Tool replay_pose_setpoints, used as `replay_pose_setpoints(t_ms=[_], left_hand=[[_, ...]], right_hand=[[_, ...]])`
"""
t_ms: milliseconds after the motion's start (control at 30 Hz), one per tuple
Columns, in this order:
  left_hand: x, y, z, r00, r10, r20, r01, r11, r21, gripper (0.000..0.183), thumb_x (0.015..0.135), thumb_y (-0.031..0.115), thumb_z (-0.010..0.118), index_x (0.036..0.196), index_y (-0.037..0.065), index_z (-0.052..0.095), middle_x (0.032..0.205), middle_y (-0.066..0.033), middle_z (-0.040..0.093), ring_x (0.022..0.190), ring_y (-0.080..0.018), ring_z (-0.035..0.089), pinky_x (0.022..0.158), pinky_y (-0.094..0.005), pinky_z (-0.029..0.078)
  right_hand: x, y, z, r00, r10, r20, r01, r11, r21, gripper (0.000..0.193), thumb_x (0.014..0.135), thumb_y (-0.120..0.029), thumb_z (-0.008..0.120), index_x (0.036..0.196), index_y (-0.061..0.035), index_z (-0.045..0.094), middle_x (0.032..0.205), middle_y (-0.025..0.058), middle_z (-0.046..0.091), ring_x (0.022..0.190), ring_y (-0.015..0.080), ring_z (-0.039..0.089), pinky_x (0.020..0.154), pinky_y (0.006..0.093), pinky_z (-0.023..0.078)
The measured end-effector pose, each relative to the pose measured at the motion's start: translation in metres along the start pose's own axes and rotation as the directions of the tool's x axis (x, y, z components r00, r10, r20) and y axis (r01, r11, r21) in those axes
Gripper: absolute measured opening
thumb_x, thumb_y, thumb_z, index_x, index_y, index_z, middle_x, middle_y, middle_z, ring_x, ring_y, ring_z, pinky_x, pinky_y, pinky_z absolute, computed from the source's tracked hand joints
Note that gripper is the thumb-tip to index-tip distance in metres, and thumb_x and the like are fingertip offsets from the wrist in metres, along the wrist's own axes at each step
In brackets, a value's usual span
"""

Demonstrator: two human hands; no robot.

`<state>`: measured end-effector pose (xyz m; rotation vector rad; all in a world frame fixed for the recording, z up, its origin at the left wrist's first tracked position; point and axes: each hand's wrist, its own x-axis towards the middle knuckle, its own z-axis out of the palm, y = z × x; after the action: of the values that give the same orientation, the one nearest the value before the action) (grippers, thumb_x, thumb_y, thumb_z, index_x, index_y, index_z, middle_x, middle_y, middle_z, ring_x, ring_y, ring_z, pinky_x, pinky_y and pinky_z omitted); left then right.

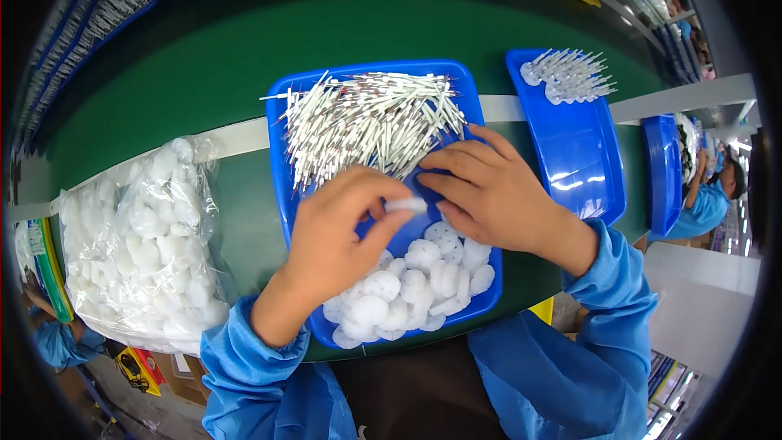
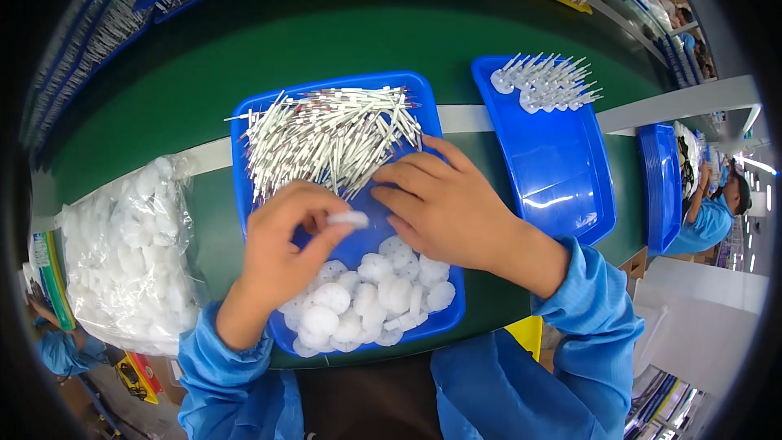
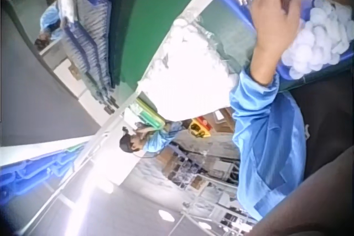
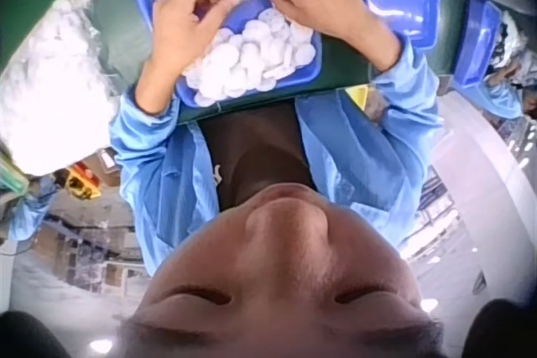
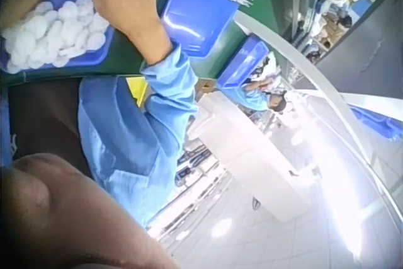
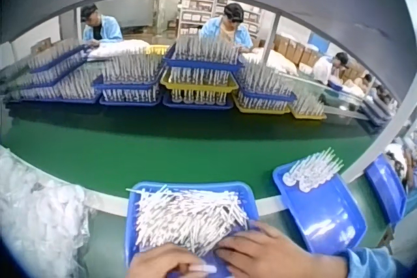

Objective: The person inserts thin white sticks into small white cotton pads held in their left hand. They repeatedly pick up a stick from a blue tray and push it into the center of a cotton pad, then place the assembled unit into a separate blue tray. The process is continuous and repetitive throughout the clip.

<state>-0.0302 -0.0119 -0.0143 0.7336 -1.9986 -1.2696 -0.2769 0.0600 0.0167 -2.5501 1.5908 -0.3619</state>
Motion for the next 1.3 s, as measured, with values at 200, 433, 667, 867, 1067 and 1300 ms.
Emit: replay_pose_setpoints(t_ms=[200,433,667,867,1067,1300], left_hand=[[0.002,-0.017,-0.004,0.966,-0.088,-0.243,0.024,0.967,-0.255,0.036,0.091,-0.011,0.077,0.124,0.004,0.078,0.11,-0.0068,0.068,0.09,-0.0115,0.068,0.072,-0.0243,0.056],[-0.006,-0.031,-0.017,0.948,0.121,-0.294,-0.144,0.988,-0.058,0.035,0.092,-0.012,0.07,0.122,0.004,0.079,0.12,-0.0074,0.061,0.1,-0.0146,0.067,0.081,-0.0246,0.054],[-0.003,-0.022,-0.018,0.968,0.017,-0.249,-0.117,0.912,-0.393,0.032,0.098,-0.01,0.063,0.128,-0.001,0.07,0.128,-0.0106,0.063,0.11,-0.0154,0.068,0.084,-0.0261,0.056],[-0.001,-0.018,-0.015,0.951,-0.112,-0.288,-0.024,0.902,-0.43,0.034,0.096,-0.017,0.064,0.125,-0.003,0.074,0.142,-0.0151,0.062,0.124,-0.0219,0.069,0.097,-0.0326,0.061],[-0.005,-0.02,-0.019,0.97,-0.114,-0.215,-0.024,0.834,-0.551,0.035,0.101,-0.015,0.057,0.127,-0.002,0.076,0.144,-0.0184,0.067,0.126,-0.0255,0.071,0.096,-0.0331,0.062],[-0.001,-0.017,-0.017,0.976,-0.133,-0.174,-0.024,0.724,-0.689,0.056,0.108,-0.002,0.06,0.162,-0.002,0.044,0.15,-0.0282,0.065,0.106,-0.0238,0.078,0.089,-0.0322,0.065]], right_hand=[[0.017,0.002,0.003,0.976,-0.152,-0.158,0.108,0.961,-0.253,0.019,0.084,-0.015,0.074,0.103,-0.0152,0.075,0.105,-0.0015,0.073,0.102,0.0201,0.07,0.113,0.0458,0.05],[0.035,-0.002,0.013,0.989,-0.045,-0.141,0.028,0.992,-0.123,0.017,0.082,-0.011,0.077,0.099,-0.0141,0.074,0.094,0.0003,0.069,0.095,0.0212,0.07,0.113,0.0458,0.049],[0.028,-0.026,0.006,0.862,0.451,-0.231,-0.176,0.693,0.7,0.021,0.083,0.0,0.088,0.098,-0.0083,0.076,0.097,0.0047,0.078,0.09,0.0197,0.073,0.091,0.0365,0.055],[0.059,-0.028,0.026,0.866,0.413,-0.282,0.031,0.519,0.854,0.022,0.086,0.002,0.087,0.104,-0.0034,0.077,0.092,0.0071,0.076,0.084,0.0165,0.073,0.078,0.0296,0.057],[0.057,-0.022,0.038,0.878,0.326,-0.352,0.078,0.627,0.775,0.023,0.085,0.003,0.087,0.105,-0.0027,0.079,0.088,0.0074,0.075,0.075,0.0138,0.07,0.07,0.029,0.057],[0.053,-0.03,0.039,0.848,0.355,-0.394,-0.059,0.801,0.596,0.024,0.082,-0.003,0.088,0.105,-0.0101,0.083,0.072,0.0018,0.073,0.061,0.0139,0.068,0.064,0.0277,0.054]])
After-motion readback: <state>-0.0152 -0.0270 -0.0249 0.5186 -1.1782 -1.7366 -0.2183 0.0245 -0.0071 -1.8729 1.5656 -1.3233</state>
